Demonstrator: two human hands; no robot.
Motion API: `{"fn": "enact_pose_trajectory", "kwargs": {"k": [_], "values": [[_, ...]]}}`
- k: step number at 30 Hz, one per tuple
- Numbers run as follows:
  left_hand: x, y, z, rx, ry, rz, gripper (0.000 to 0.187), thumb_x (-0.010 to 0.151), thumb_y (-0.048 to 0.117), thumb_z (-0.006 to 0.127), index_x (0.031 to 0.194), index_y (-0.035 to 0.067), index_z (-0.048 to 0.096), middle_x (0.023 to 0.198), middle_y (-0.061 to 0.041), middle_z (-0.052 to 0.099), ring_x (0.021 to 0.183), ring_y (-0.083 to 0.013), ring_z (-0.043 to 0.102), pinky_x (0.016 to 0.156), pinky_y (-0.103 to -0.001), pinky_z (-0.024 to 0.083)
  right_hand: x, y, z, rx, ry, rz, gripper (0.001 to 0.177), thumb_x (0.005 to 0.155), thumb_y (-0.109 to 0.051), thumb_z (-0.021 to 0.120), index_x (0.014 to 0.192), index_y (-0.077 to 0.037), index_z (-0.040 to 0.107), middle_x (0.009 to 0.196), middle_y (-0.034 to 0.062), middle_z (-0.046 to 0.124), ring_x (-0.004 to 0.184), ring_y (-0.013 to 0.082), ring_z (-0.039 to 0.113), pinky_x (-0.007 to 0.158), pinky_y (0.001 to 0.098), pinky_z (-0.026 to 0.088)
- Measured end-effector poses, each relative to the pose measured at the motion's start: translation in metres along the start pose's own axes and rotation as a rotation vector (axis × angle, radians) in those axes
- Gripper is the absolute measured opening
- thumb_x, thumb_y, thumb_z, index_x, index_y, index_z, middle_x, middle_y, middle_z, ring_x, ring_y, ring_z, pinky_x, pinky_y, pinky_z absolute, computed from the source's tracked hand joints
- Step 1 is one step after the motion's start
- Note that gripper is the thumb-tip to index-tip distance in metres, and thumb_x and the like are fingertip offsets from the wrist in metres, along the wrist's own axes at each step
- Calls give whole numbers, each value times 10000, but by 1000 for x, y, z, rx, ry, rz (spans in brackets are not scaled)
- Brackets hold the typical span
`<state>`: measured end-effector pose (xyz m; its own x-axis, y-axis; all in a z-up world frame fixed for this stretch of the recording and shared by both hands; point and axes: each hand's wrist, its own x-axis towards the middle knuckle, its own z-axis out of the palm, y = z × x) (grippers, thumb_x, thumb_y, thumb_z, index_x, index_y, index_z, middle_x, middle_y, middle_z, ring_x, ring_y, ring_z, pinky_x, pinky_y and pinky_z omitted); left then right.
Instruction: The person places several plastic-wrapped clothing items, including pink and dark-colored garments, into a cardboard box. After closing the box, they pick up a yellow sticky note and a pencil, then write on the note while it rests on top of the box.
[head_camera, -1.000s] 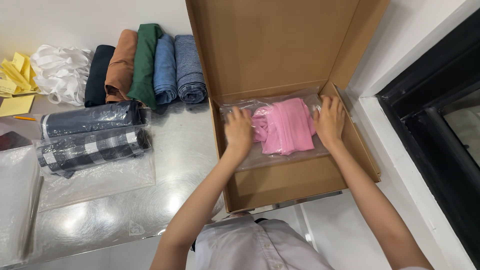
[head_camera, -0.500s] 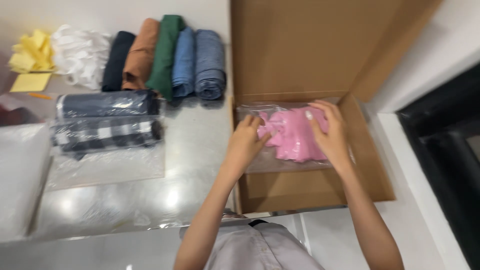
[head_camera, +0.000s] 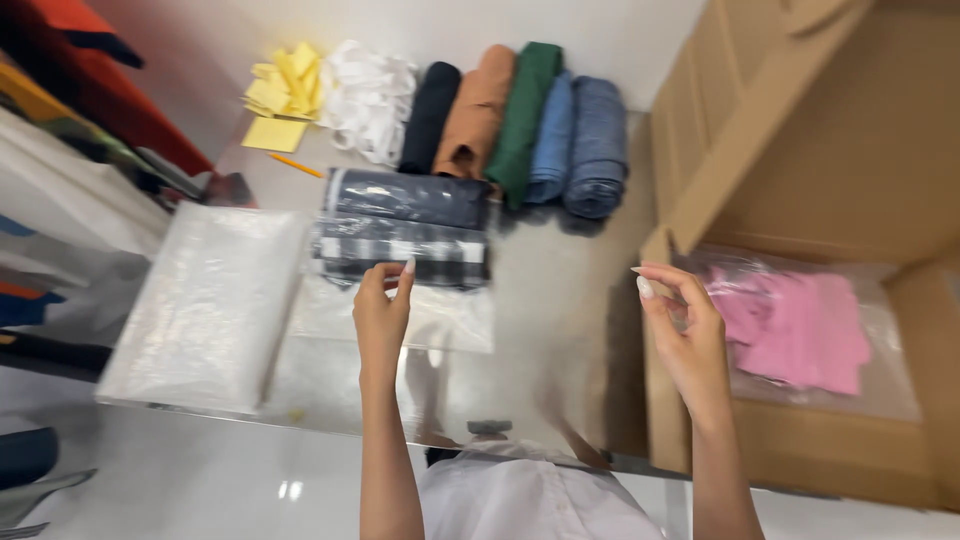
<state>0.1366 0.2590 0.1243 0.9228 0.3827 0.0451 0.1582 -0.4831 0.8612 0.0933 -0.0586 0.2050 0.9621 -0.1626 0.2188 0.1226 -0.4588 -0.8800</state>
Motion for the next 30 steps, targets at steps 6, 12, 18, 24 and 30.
{"fn": "enact_pose_trajectory", "kwargs": {"k": [6, 12, 18, 24, 30], "values": [[81, -127, -48, 62, 4, -114, 449, 1008, 455, 637, 1158, 32, 648, 1132, -203, 675, 1108, -402, 679, 914, -538, 544, 37, 67, 139, 72, -71, 210, 272, 1015, -201, 654, 1247, -60, 654, 1240, 166, 661, 1224, 248, 582, 977, 420, 478], [154, -206, -51, 127, -90, -149, 656, 948, 443, 697, 1355, -28, 490, 1294, -332, 520, 1210, -542, 570, 1007, -603, 484, 72, 127, 248, 312, -228, 595, 617, 985, -332, 657, 1460, -41, 391, 1371, 130, 437, 1234, 222, 405, 955, 343, 371], [214, -238, -39, 137, -188, -292, 947, 892, 723, 628, 1402, -54, 447, 1229, -305, 581, 1184, -510, 606, 989, -585, 495, 94, 132, 287, 200, -191, 839, 933, 874, -588, 766, 1486, -36, 328, 1452, 247, 445, 1410, 366, 406, 1087, 570, 319], [225, -253, -26, 178, -281, -382, 960, 827, 848, 589, 1337, 39, 496, 1193, -239, 669, 1178, -456, 636, 1005, -562, 479, 87, 163, 302, 144, -100, 899, 899, 779, -616, 863, 1338, -30, 474, 1165, 189, 576, 1101, 309, 581, 887, 451, 455], [200, -212, -28, 244, -172, -422, 793, 878, 742, 612, 1314, 138, 340, 1107, -240, 722, 1098, -443, 682, 995, -575, 426, 80, 151, 297, 52, -151, 891, 949, 830, -689, 770, 1435, -62, 393, 1249, 233, 590, 1127, 338, 634, 925, 452, 512]]}}
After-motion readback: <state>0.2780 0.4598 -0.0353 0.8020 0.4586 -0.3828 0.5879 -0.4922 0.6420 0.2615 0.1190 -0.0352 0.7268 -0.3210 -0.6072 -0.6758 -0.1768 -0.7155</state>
